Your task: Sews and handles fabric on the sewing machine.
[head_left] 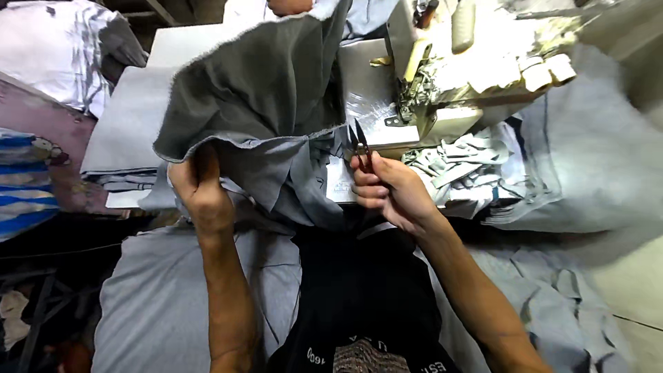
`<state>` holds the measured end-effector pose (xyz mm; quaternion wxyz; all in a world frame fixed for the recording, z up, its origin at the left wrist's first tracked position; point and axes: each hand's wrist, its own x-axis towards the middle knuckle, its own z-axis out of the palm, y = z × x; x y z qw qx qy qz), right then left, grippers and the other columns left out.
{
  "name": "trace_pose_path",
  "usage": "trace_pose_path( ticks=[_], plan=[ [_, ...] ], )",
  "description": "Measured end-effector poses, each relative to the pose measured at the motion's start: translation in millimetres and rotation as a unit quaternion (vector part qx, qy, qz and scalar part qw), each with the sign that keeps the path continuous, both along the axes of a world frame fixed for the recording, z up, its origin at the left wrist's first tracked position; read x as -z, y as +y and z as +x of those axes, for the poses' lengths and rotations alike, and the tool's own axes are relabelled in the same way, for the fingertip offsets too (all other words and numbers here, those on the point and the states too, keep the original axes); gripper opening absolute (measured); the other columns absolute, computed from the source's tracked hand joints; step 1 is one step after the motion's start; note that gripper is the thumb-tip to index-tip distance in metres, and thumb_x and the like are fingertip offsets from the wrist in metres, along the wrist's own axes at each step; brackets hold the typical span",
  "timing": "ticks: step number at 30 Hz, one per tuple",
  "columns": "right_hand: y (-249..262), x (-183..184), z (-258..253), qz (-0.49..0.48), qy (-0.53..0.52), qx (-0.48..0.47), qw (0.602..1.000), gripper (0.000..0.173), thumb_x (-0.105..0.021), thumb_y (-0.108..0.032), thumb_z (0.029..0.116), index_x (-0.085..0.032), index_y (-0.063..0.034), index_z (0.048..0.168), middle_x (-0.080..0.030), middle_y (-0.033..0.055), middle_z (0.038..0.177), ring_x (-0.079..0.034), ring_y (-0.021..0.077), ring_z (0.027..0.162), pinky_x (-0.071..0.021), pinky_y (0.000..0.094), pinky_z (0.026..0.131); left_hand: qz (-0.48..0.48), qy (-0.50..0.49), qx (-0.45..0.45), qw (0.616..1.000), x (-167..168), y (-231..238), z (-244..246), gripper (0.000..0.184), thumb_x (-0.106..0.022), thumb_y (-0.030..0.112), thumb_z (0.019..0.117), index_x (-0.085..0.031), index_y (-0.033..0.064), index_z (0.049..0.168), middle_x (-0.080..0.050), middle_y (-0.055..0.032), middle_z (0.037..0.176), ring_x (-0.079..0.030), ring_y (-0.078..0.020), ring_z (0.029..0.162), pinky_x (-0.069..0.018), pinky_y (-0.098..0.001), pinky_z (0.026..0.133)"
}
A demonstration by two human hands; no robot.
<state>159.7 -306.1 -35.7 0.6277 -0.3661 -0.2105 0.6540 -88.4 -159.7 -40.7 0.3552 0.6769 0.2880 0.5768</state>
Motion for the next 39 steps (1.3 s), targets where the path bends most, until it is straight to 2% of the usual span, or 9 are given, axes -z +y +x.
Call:
trace_pose_path(
  ticks=[9,12,15,20,23,28,33,35,39],
  plan=[
    [-9,23,9,0.028,-0.144,0.029,0.989,0.032,-0.027,-0.03,0.1122,-0.054,-0.0135,0.109,-0.042,-0.0071,0.067,-0.038,0.0008,0.049,-0.0358,0.0146,0.046,-0.059,-0.042,0.069,0.995,13,-3,-21,0.028,-0.048,0.01,0.1025,-0.065,0.0293,0.115,-0.069,0.0178,0.111,-0.064,0.0024,0.105,-0.0531,-0.0227,0.095],
    [-39,36,33,-0.016,-0.481,0.023,0.876,0.027,-0.044,-0.029,0.1089,-0.062,-0.0099,0.117,-0.059,0.0001,0.084,-0.056,0.006,0.069,-0.0491,0.0237,0.063,-0.12,0.095,0.249,0.956,12,-19,-40,0.014,-0.063,0.042,0.0973,-0.071,0.0383,0.108,-0.07,0.0263,0.101,-0.063,0.0144,0.095,-0.0533,-0.0109,0.084],
    [-58,44,48,-0.058,-0.687,0.018,0.724,0.034,-0.05,-0.031,0.1065,-0.064,-0.0045,0.123,-0.069,0.0114,0.102,-0.067,0.0209,0.093,-0.0551,0.0459,0.083,-0.047,0.278,0.485,0.827,16,-4,-32,0.032,-0.061,0.036,0.1021,-0.065,0.0091,0.119,-0.071,0.0028,0.107,-0.068,-0.0035,0.099,-0.0577,-0.025,0.09],
    [-54,54,56,-0.035,-0.815,0.051,0.577,0.03,-0.059,-0.017,0.1006,-0.061,0.0044,0.122,-0.065,0.0245,0.109,-0.065,0.0435,0.105,-0.0528,0.0586,0.089,-0.08,0.292,0.18,0.936,15,-13,-17,0.045,-0.059,0.03,0.1021,-0.051,0.0081,0.141,-0.062,-0.0096,0.131,-0.066,-0.0177,0.108,-0.0587,-0.0374,0.088],
    [-42,65,60,0.002,-0.842,0.053,0.536,0.027,-0.06,-0.016,0.1002,-0.062,0.0059,0.116,-0.065,0.0248,0.104,-0.063,0.0447,0.104,-0.053,0.0561,0.09,-0.149,0.371,0.066,0.914,26,-21,8,0.065,-0.062,0.046,0.1007,-0.038,0.0135,0.152,-0.062,-0.0122,0.132,-0.069,-0.0228,0.101,-0.0597,-0.0454,0.082],
    [-36,76,61,0.012,-0.866,0.093,0.49,0.031,-0.061,-0.022,0.0982,-0.064,0.0019,0.118,-0.061,0.0277,0.117,-0.058,0.0494,0.112,-0.048,0.0625,0.091,0.0,0.47,-0.058,0.881,59,-45,43,0.037,-0.063,0.031,0.1013,-0.065,-0.0013,0.12,-0.068,-0.0202,0.109,-0.068,-0.0381,0.099,-0.0548,-0.0587,0.085],
    [-47,64,46,0.078,-0.796,0.163,0.578,0.027,-0.051,-0.011,0.1025,-0.064,-0.0027,0.125,-0.065,0.0175,0.122,-0.058,0.0352,0.119,-0.0449,0.052,0.104,0.089,0.412,-0.093,0.902,51,-75,44,0.026,-0.052,0.022,0.1045,-0.069,0.0028,0.1,-0.068,-0.0114,0.088,-0.067,-0.0281,0.084,-0.0522,-0.0484,0.082],
    [-48,63,37,0.079,-0.726,0.163,0.663,0.029,-0.045,-0.01,0.1041,-0.065,-0.0038,0.125,-0.067,0.0121,0.117,-0.064,0.0215,0.11,-0.0533,0.04,0.097,-0.003,0.307,0.019,0.952,26,-90,45,0.023,-0.045,0.02,0.1079,-0.06,0.005,0.099,-0.055,-0.0037,0.071,-0.057,-0.0154,0.063,-0.0494,-0.034,0.057],
    [-67,30,7,-0.188,-0.567,0.037,0.801,0.042,-0.058,-0.004,0.0986,-0.052,0.0171,0.135,-0.06,0.0304,0.131,-0.059,0.0273,0.122,-0.0417,0.0344,0.11,-0.136,0.069,0.362,0.92,-44,-120,74,0.027,-0.041,0.012,0.1088,-0.058,-0.0062,0.118,-0.063,-0.0048,0.09,-0.061,-0.0031,0.083,-0.0536,-0.0221,0.078]
  ],
)
